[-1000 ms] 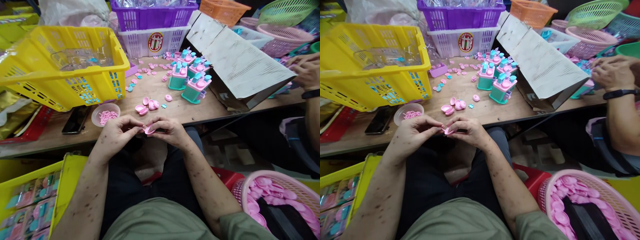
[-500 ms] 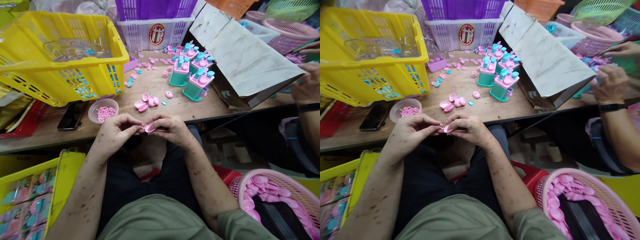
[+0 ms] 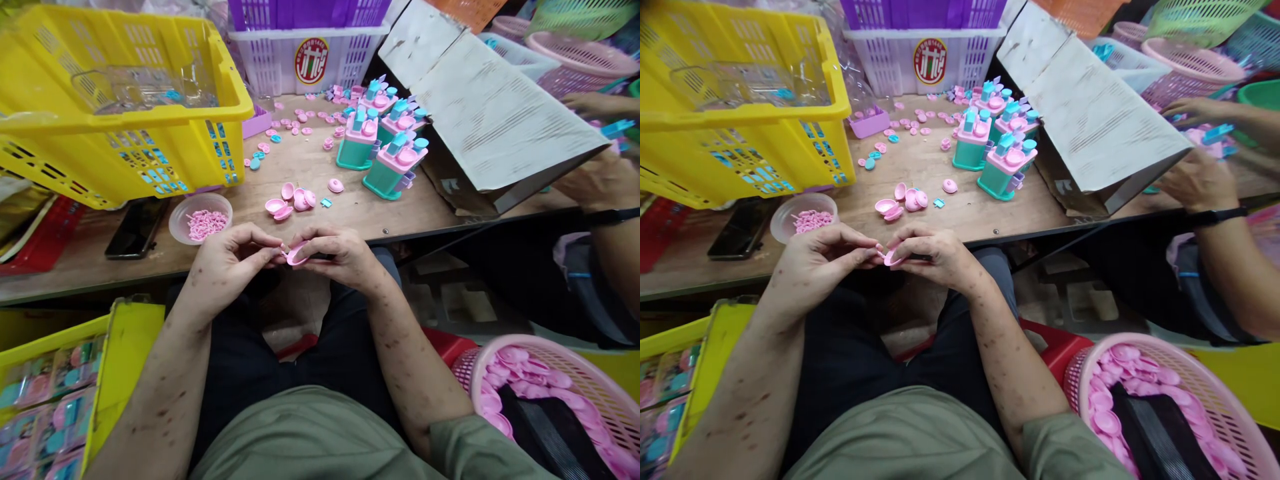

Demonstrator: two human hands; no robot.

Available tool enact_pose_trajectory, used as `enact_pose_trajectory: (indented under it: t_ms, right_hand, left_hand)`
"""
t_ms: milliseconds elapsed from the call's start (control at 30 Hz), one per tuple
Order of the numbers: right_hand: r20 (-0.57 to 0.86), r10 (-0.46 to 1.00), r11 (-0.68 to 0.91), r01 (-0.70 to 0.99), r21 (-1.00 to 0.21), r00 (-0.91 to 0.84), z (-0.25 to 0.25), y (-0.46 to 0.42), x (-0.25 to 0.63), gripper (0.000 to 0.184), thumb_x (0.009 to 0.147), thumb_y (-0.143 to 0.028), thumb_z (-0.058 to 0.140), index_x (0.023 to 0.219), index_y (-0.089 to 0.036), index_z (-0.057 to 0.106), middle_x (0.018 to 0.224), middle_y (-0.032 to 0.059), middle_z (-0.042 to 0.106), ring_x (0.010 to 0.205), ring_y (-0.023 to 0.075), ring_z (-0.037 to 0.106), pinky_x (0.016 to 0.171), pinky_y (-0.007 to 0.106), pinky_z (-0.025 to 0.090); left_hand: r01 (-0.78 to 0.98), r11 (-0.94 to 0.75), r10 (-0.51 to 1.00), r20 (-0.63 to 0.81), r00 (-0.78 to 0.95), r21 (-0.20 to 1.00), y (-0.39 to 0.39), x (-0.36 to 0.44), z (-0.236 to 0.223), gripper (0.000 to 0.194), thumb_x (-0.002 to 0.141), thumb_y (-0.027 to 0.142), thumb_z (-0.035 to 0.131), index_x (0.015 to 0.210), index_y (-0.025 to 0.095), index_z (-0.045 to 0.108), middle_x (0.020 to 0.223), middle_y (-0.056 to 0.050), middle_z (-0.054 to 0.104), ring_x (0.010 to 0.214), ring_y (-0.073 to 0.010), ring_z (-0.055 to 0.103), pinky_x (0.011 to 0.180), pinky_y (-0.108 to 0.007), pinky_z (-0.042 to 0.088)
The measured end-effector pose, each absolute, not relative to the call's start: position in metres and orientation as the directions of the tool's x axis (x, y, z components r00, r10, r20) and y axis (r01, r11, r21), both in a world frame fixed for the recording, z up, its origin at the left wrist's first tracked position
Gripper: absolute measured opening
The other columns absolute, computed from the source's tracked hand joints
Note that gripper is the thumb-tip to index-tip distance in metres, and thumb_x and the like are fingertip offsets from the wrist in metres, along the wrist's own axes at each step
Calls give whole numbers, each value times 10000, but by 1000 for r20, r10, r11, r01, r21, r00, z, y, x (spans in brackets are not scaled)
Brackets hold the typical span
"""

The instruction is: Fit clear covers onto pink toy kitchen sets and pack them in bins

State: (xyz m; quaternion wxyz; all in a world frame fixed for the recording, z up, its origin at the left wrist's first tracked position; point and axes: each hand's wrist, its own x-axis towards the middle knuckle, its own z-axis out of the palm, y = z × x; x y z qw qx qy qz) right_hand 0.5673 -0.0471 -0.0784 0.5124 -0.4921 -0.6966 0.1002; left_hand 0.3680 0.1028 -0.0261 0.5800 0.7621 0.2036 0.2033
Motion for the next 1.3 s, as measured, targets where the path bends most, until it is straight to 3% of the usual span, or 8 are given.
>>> enact_pose_trajectory:
  t_ms: [233,500,800,1000,1167,1300]
  right_hand:
    - [618,786,505,570,-648,6,-81,-47,567,47,1065,-236,821,1104,-212,825,1209,74,805,1073,189,816,956,285,666]
    - [596,803,480,582,-657,9,-80,-48,570,62,1064,-283,829,1095,-230,836,1212,70,810,1064,193,818,953,291,670]
    - [595,803,472,567,-675,39,-84,-48,569,78,1072,-310,820,1099,-240,844,1201,60,809,1054,191,817,962,293,673]
    - [602,794,441,604,-663,81,-84,-48,568,173,1081,-392,807,1076,-223,846,1317,106,713,1164,219,785,1013,357,677]
    - [597,795,439,577,-689,107,-88,-47,563,195,1060,-415,832,1079,-222,841,1318,109,678,1112,211,783,994,366,682]
    - [608,784,454,556,-696,121,-92,-37,559,116,1058,-338,839,1094,-228,832,1267,97,702,1136,212,763,989,354,673]
  left_hand:
    - [83,-354,512,118,851,931,101,368,-22,105,916,250,783,974,195,851,916,-49,849,831,-208,831,807,-300,712]
    - [96,-219,550,41,834,971,101,370,-30,166,903,331,835,988,188,835,918,-71,848,806,-218,822,795,-324,718]
    - [89,-538,469,210,857,838,102,366,-31,128,978,238,736,1034,223,851,1009,-39,857,913,-199,812,860,-296,656]
    - [59,-422,506,180,844,905,99,366,-36,100,973,236,767,1036,206,838,991,-42,858,890,-200,825,845,-293,667]
    - [77,-293,481,77,873,953,103,368,-39,121,946,307,821,974,190,824,926,-56,851,834,-212,813,789,-298,667]
    - [59,-406,483,159,861,912,106,373,-44,126,988,316,751,1011,202,800,960,-51,840,847,-206,797,773,-297,648]
